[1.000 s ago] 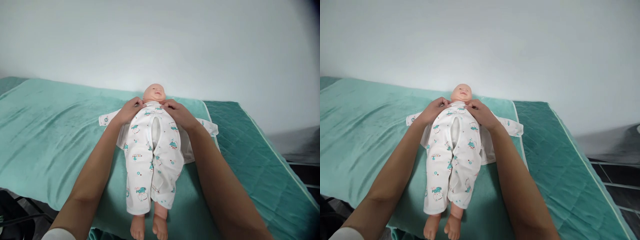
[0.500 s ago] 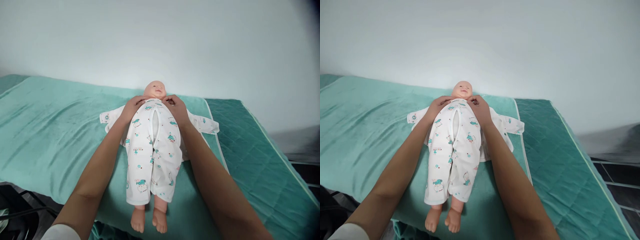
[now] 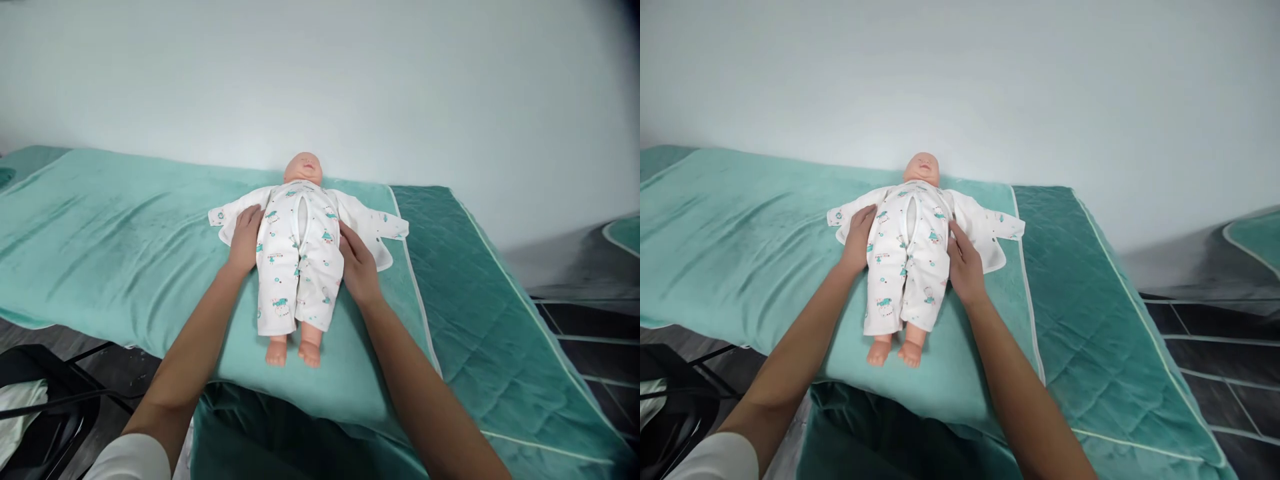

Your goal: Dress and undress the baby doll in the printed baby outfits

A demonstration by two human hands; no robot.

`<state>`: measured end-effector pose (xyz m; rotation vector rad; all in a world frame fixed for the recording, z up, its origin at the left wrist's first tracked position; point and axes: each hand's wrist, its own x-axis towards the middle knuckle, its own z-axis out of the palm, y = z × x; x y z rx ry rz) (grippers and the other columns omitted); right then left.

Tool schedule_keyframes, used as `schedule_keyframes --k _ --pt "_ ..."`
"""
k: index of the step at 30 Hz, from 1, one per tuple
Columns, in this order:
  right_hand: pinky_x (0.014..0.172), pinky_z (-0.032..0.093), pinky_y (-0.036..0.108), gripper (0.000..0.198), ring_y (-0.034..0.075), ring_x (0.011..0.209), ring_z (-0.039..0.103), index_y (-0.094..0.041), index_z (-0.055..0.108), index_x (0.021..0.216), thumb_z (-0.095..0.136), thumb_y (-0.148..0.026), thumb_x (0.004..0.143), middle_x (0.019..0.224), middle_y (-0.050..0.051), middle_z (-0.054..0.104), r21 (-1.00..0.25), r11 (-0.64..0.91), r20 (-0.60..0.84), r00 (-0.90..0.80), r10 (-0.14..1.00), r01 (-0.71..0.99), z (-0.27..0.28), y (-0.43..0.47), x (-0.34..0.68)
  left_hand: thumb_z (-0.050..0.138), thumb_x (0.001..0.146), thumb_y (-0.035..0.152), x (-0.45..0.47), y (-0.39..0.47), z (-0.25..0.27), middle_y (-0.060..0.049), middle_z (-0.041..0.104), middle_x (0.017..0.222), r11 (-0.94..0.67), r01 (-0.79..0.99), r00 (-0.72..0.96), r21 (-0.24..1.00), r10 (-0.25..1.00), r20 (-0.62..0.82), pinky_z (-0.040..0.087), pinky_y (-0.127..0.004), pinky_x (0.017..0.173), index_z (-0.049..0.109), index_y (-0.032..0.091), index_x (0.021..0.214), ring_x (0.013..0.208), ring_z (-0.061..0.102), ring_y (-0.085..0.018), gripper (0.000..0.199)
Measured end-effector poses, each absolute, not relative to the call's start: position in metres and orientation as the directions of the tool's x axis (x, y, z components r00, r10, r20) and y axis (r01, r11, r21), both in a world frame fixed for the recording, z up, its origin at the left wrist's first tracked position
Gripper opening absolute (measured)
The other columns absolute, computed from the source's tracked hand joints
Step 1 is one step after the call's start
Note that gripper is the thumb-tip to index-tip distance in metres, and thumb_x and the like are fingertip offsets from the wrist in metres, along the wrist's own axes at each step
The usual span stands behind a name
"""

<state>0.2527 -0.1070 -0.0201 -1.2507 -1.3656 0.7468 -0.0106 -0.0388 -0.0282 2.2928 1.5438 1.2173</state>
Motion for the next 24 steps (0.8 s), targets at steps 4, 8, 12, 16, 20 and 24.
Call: schedule_keyframes --k 4,8,12,16,20,24 --pt "0.115 0.044 0.053 0.047 0.027 0.137 0.053 -0.028 0.054 0.143 0.061 -0.037 0.097 0.148 0.009 0.057 -0.849 0.370 0.426 0.075 0.901 0.377 -0.030 -0.180 0.248 0.050 0.094 0.017 -0.012 -0.114 -0.028 -0.014 0.061 0.135 -0.458 0.704 0.051 0.543 0.795 0.604 0.044 -0.047 0.114 0.061 0.019 0.130 0.130 0.054 -0.026 0.037" --pt "0.106 0.051 0.051 0.035 0.026 0.124 0.058 -0.026 0.058 0.128 0.065 -0.023 0.093 0.128 0.011 0.061 -0.671 0.513 0.579 -0.053 0.813 0.535 -0.034 -0.233 0.242 0.055 0.095 0.021 -0.018 -0.189 -0.027 -0.007 0.065 0.108 -0.484 0.636 0.101 0.601 0.824 0.557 0.053 -0.040 0.095 0.062 0.021 0.114 0.105 0.062 -0.021 0.020" --pt "0.098 0.054 0.046 0.028 0.025 0.112 0.061 -0.025 0.057 0.118 0.062 -0.017 0.092 0.116 0.010 0.060 -0.644 0.500 0.532 -0.131 0.837 0.579 -0.031 -0.254 0.235 0.061 0.090 0.017 -0.022 -0.233 -0.029 -0.005 0.065 0.103 -0.534 0.558 0.281 0.635 0.842 0.461 0.054 -0.036 0.090 0.057 0.022 0.114 0.098 0.064 -0.019 0.026" --pt "0.093 0.053 0.043 0.027 0.026 0.109 0.061 -0.023 0.056 0.113 0.058 -0.011 0.090 0.116 0.010 0.060 -0.608 0.479 0.480 -0.187 0.857 0.633 -0.033 -0.253 0.227 0.063 0.086 0.013 -0.016 -0.242 -0.036 -0.005 0.067 0.102 -0.533 0.621 0.297 0.575 0.839 0.456 0.051 -0.039 0.090 0.056 0.021 0.111 0.097 0.064 -0.020 0.027" --pt "0.083 0.051 0.040 0.017 0.024 0.094 0.060 -0.022 0.054 0.098 0.052 -0.008 0.089 0.101 0.008 0.062 -0.607 0.450 0.484 -0.144 0.863 0.655 -0.034 -0.247 0.222 0.057 0.091 0.014 -0.008 -0.241 -0.036 -0.002 0.069 0.094 -0.514 0.623 0.224 0.589 0.839 0.495 0.051 -0.033 0.080 0.059 0.021 0.101 0.088 0.065 -0.018 0.012" --pt "0.075 0.047 0.033 0.014 0.019 0.083 0.056 -0.023 0.051 0.089 0.054 -0.009 0.088 0.088 0.003 0.057 -0.668 0.485 0.476 -0.177 0.862 0.564 -0.011 -0.251 0.223 0.056 0.095 0.017 -0.003 -0.249 -0.021 -0.002 0.070 0.094 -0.565 0.541 0.182 0.623 0.801 0.570 0.052 -0.027 0.074 0.061 0.021 0.100 0.084 0.067 -0.014 0.008"
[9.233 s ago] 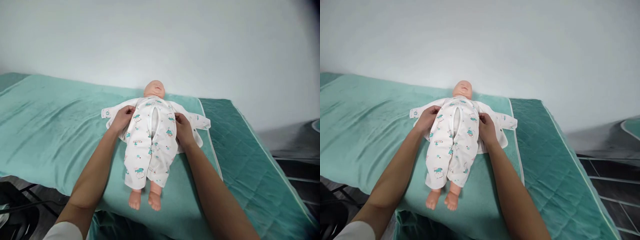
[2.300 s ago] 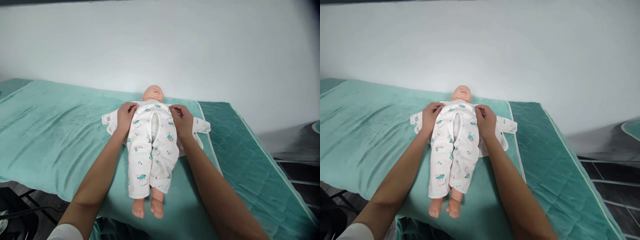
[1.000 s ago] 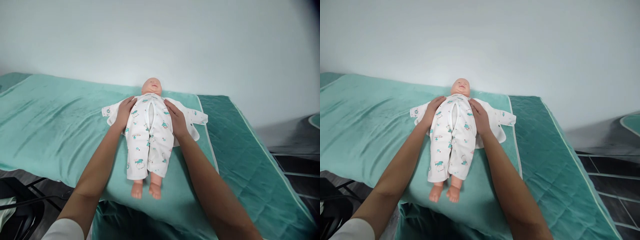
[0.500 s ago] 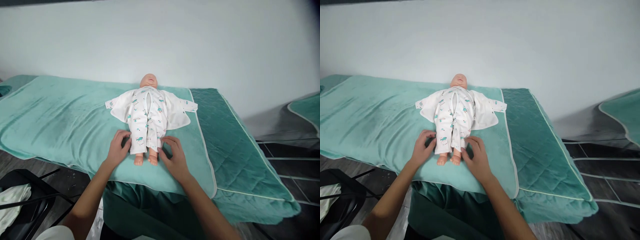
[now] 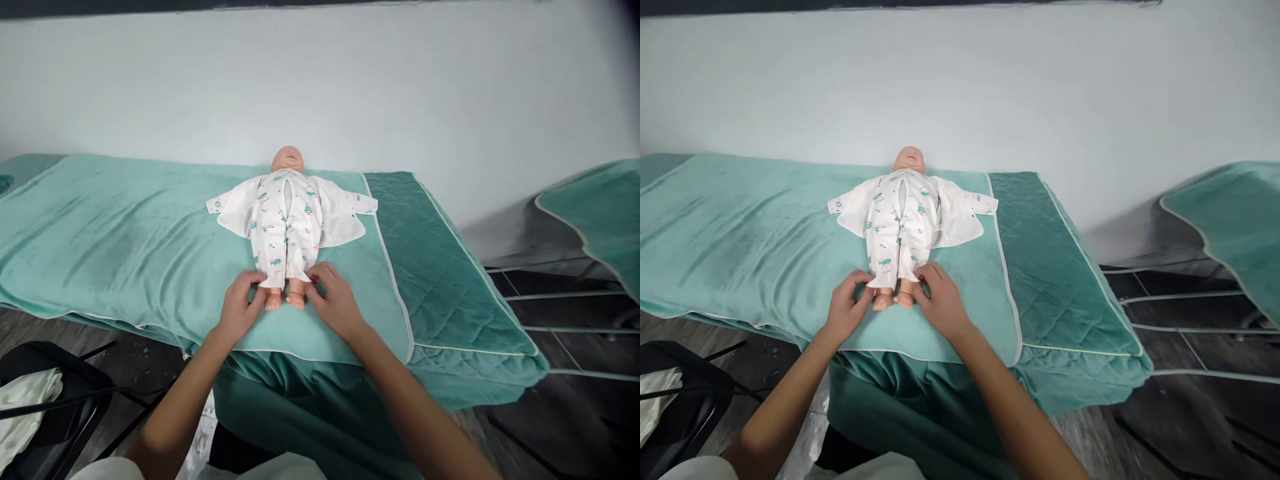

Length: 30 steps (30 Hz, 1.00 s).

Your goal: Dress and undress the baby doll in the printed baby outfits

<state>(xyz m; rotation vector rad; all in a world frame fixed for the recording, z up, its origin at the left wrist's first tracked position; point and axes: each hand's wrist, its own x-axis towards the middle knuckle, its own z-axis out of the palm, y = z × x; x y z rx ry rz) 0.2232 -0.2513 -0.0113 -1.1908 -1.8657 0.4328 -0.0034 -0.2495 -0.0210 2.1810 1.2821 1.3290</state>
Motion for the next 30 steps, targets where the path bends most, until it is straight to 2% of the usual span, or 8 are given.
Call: schedule_keyframes --k 5,10,13,16,18,22,24,30 --pt "0.071 0.045 0.031 0.012 0.017 0.079 0.054 -0.024 0.050 0.090 0.054 -0.013 0.091 0.084 0.001 0.055 -0.680 0.519 0.483 -0.217 0.849 0.518 0.019 -0.268 0.230 0.056 0.096 0.015 -0.007 -0.267 0.000 0.000 0.069 0.089 -0.642 0.561 0.222 0.523 0.725 0.652 0.052 -0.027 0.074 0.061 0.024 0.104 0.081 0.066 -0.014 0.013" --pt "0.071 0.047 0.034 0.008 0.020 0.078 0.057 -0.024 0.053 0.091 0.056 -0.018 0.091 0.083 0.001 0.057 -0.661 0.389 0.355 -0.190 0.916 0.642 -0.003 -0.266 0.240 0.054 0.097 0.018 -0.017 -0.270 -0.015 -0.003 0.071 0.092 -0.623 0.646 0.279 0.442 0.731 0.623 0.055 -0.031 0.074 0.059 0.024 0.105 0.084 0.068 -0.017 0.011" --pt "0.079 0.052 0.039 0.011 0.023 0.091 0.062 -0.024 0.057 0.102 0.057 -0.018 0.092 0.099 0.006 0.063 -0.640 0.367 0.349 -0.171 0.921 0.675 -0.018 -0.268 0.240 0.056 0.096 0.022 -0.020 -0.268 -0.036 -0.005 0.071 0.094 -0.539 0.717 0.253 0.443 0.793 0.554 0.055 -0.033 0.074 0.058 0.022 0.111 0.083 0.067 -0.019 0.015" --pt "0.096 0.051 0.044 0.022 0.026 0.113 0.061 -0.024 0.058 0.116 0.055 -0.017 0.095 0.119 0.011 0.062 -0.626 0.454 0.451 -0.180 0.874 0.634 -0.012 -0.274 0.230 0.060 0.094 0.026 -0.017 -0.266 -0.049 -0.007 0.071 0.099 -0.438 0.781 0.179 0.446 0.840 0.512 0.055 -0.038 0.079 0.058 0.021 0.117 0.086 0.067 -0.022 0.023" --pt "0.099 0.050 0.046 0.022 0.027 0.117 0.059 -0.024 0.058 0.118 0.057 -0.019 0.097 0.121 0.011 0.063 -0.593 0.497 0.469 -0.231 0.853 0.633 -0.001 -0.277 0.219 0.060 0.093 0.025 -0.013 -0.265 -0.049 -0.008 0.072 0.101 -0.411 0.780 0.139 0.472 0.849 0.511 0.055 -0.039 0.080 0.059 0.020 0.116 0.087 0.067 -0.023 0.023" --pt "0.093 0.046 0.049 0.018 0.031 0.111 0.060 -0.021 0.060 0.115 0.058 -0.019 0.097 0.113 0.010 0.068 -0.416 0.539 0.342 -0.423 0.839 0.733 0.020 -0.272 0.193 0.058 0.094 0.020 -0.005 -0.264 -0.033 -0.002 0.073 0.094 -0.420 0.658 0.077 0.625 0.863 0.499 0.055 -0.029 0.071 0.060 0.022 0.109 0.078 0.069 -0.016 0.016" --pt "0.091 0.045 0.048 0.015 0.030 0.105 0.061 -0.020 0.060 0.112 0.055 -0.018 0.099 0.107 0.011 0.069 -0.355 0.540 0.316 -0.446 0.837 0.763 0.023 -0.266 0.182 0.058 0.093 0.020 -0.002 -0.264 -0.024 0.000 0.073 0.092 -0.449 0.614 0.075 0.650 0.852 0.518 0.055 -0.027 0.071 0.060 0.022 0.107 0.077 0.069 -0.014 0.014" --pt "0.084 0.045 0.042 0.010 0.025 0.091 0.061 -0.021 0.059 0.095 0.053 -0.013 0.095 0.094 0.007 0.066 -0.386 0.541 0.370 -0.412 0.833 0.747 0.020 -0.256 0.170 0.056 0.097 0.024 -0.001 -0.266 -0.016 -0.001 0.073 0.093 -0.524 0.611 0.119 0.593 0.802 0.586 0.056 -0.027 0.075 0.062 0.023 0.104 0.082 0.070 -0.015 0.009"
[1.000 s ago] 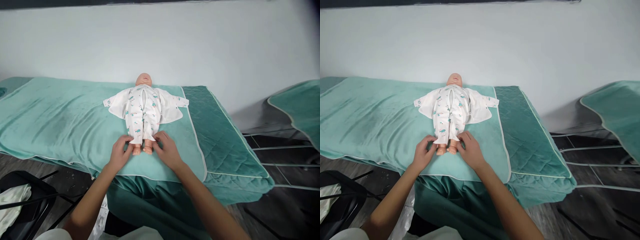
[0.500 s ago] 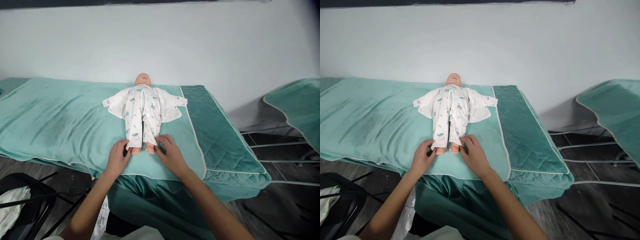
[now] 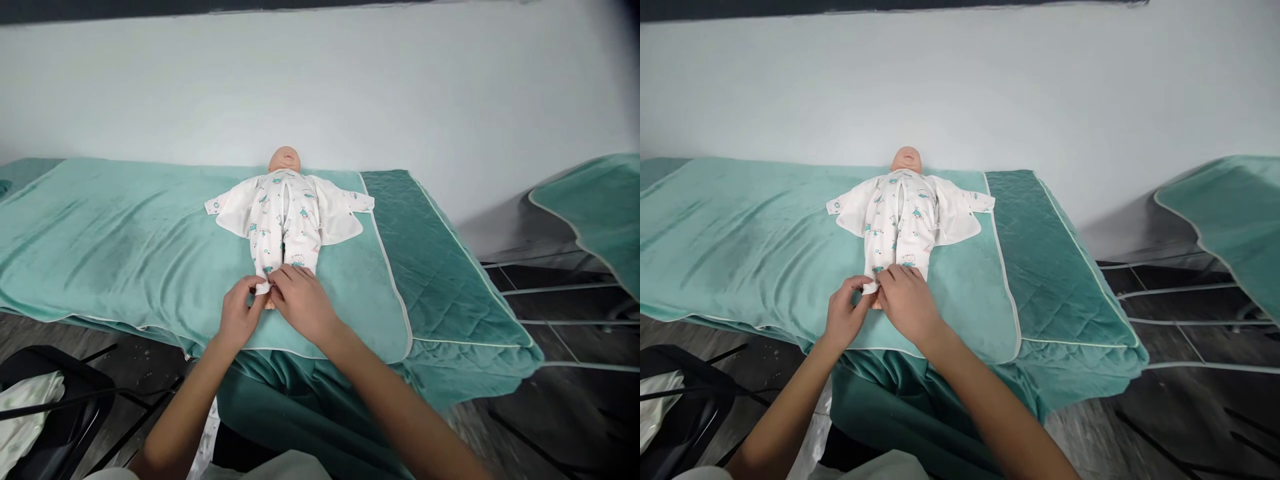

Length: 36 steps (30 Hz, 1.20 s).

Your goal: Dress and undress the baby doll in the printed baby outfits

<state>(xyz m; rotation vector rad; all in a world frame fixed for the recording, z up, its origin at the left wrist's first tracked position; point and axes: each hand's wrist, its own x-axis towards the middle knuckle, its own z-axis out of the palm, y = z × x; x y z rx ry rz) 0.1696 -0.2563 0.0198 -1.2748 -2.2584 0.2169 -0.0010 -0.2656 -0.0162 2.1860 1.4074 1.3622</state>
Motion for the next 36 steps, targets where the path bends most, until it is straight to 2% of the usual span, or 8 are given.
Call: schedule_keyframes --k 4,10,14,17,21,25,30,36 --pt "0.083 0.047 0.038 0.012 0.022 0.087 0.060 -0.022 0.055 0.088 0.056 -0.010 0.090 0.088 0.003 0.063 -0.523 0.553 0.378 -0.405 0.833 0.649 0.017 -0.263 0.176 0.057 0.097 0.024 -0.015 -0.267 -0.030 -0.003 0.073 0.094 -0.534 0.706 0.183 0.465 0.772 0.609 0.055 -0.030 0.074 0.060 0.023 0.110 0.082 0.070 -0.017 0.014" --pt "0.090 0.049 0.041 0.015 0.023 0.094 0.062 -0.022 0.055 0.089 0.056 -0.007 0.089 0.093 0.004 0.066 -0.539 0.589 0.379 -0.451 0.808 0.602 0.015 -0.273 0.184 0.056 0.091 0.015 -0.028 -0.276 -0.043 -0.004 0.072 0.091 -0.538 0.791 0.310 0.292 0.763 0.567 0.053 -0.034 0.073 0.057 0.022 0.117 0.081 0.068 -0.021 0.027" --pt "0.088 0.050 0.040 0.013 0.022 0.095 0.062 -0.023 0.057 0.095 0.051 -0.011 0.096 0.095 0.005 0.067 -0.641 0.577 0.386 -0.437 0.812 0.506 0.018 -0.271 0.193 0.055 0.092 0.016 -0.019 -0.286 -0.026 -0.006 0.068 0.095 -0.553 0.754 0.270 0.354 0.752 0.601 0.054 -0.036 0.077 0.056 0.022 0.119 0.087 0.065 -0.022 0.028" --pt "0.088 0.052 0.040 0.028 0.023 0.100 0.062 -0.024 0.057 0.103 0.042 -0.004 0.091 0.102 0.007 0.065 -0.703 0.532 0.444 -0.294 0.847 0.472 0.014 -0.267 0.208 0.054 0.095 0.019 -0.001 -0.283 -0.005 -0.008 0.068 0.104 -0.606 0.680 0.246 0.412 0.718 0.651 0.053 -0.038 0.084 0.057 0.024 0.117 0.097 0.064 -0.023 0.023" --pt "0.090 0.052 0.042 0.042 0.026 0.103 0.060 -0.022 0.055 0.105 0.041 0.004 0.076 0.105 0.009 0.061 -0.688 0.441 0.431 -0.164 0.887 0.576 -0.001 -0.264 0.228 0.053 0.098 0.022 0.026 -0.264 0.016 -0.008 0.070 0.104 -0.628 0.721 0.454 0.294 0.748 0.484 0.048 -0.042 0.084 0.062 0.023 0.112 0.102 0.062 -0.025 0.017" --pt "0.086 0.052 0.042 0.025 0.026 0.099 0.059 -0.023 0.055 0.102 0.053 -0.006 0.084 0.104 0.008 0.061 -0.629 0.394 0.302 -0.256 0.918 0.670 -0.015 -0.269 0.235 0.053 0.096 0.016 0.037 -0.248 0.023 -0.007 0.072 0.103 -0.644 0.753 0.587 0.134 0.750 0.306 0.043 -0.045 0.083 0.064 0.023 0.110 0.103 0.062 -0.028 0.019" --pt "0.082 0.048 0.040 0.014 0.026 0.093 0.057 -0.023 0.052 0.090 0.049 -0.009 0.088 0.096 0.007 0.060 -0.554 0.381 0.328 -0.226 0.917 0.740 -0.023 -0.265 0.229 0.058 0.091 0.012 0.037 -0.246 0.021 -0.007 0.070 0.106 -0.639 0.762 0.597 0.100 0.754 0.274 0.042 -0.045 0.083 0.062 0.023 0.110 0.104 0.061 -0.028 0.022" --pt "0.073 0.046 0.032 0.014 0.018 0.078 0.054 -0.024 0.049 0.083 0.055 -0.011 0.082 0.083 -0.001 0.056 -0.824 0.372 0.348 -0.136 0.928 0.428 -0.002 -0.263 0.226 0.059 0.093 0.016 0.041 -0.250 0.018 -0.006 0.069 0.105 -0.597 0.787 0.531 0.155 0.783 0.324 0.042 -0.042 0.084 0.059 0.022 0.105 0.103 0.061 -0.026 0.013"
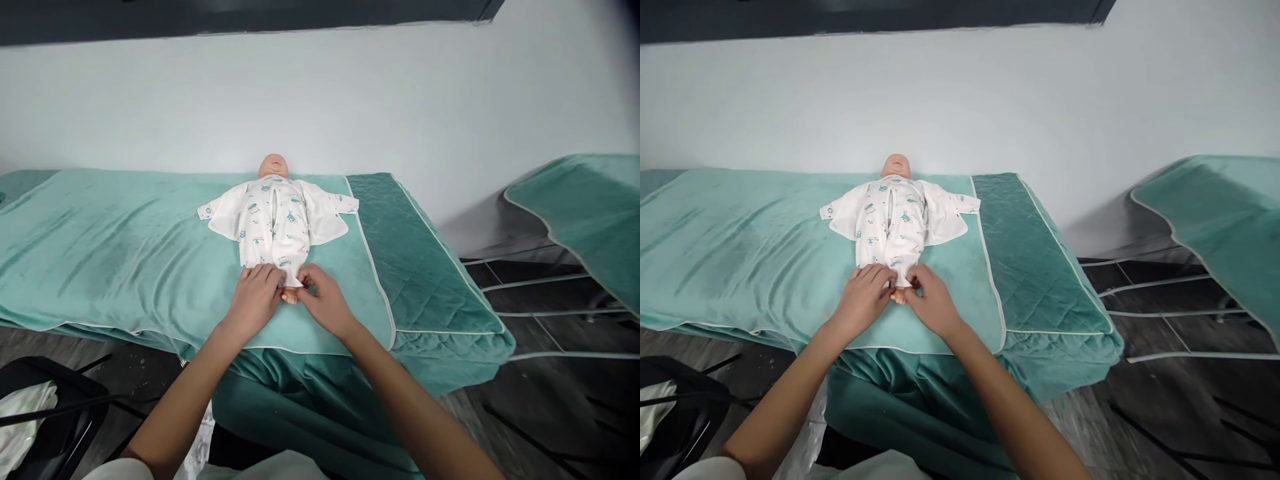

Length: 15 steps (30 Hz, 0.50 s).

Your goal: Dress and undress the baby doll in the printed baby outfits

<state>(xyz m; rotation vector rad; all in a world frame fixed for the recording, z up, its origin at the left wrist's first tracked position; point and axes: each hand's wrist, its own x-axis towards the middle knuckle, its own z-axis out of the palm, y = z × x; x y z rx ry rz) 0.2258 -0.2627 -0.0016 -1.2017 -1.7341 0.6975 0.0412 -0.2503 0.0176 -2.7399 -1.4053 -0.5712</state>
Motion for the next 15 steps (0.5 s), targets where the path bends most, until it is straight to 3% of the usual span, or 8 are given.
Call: schedule_keyframes --k 6,15 --pt "0.074 0.045 0.031 0.008 0.016 0.076 0.054 -0.023 0.053 0.084 0.057 -0.018 0.088 0.081 -0.002 0.057 -0.889 0.332 0.309 -0.123 0.943 0.315 0.016 -0.272 0.228 0.057 0.096 0.019 0.046 -0.245 0.010 -0.004 0.072 0.097 -0.587 0.772 0.454 0.244 0.778 0.435 0.042 -0.040 0.082 0.060 0.021 0.101 0.095 0.064 -0.024 0.006" --pt "0.077 0.043 0.031 0.009 0.017 0.082 0.053 -0.023 0.052 0.088 0.056 -0.016 0.089 0.086 -0.001 0.055 -0.816 0.357 0.310 -0.178 0.934 0.454 0.001 -0.277 0.246 0.054 0.093 0.010 0.038 -0.255 0.000 -0.003 0.070 0.089 -0.752 0.620 0.455 0.226 0.578 0.677 0.048 -0.034 0.077 0.057 0.021 0.104 0.081 0.063 -0.019 0.015"
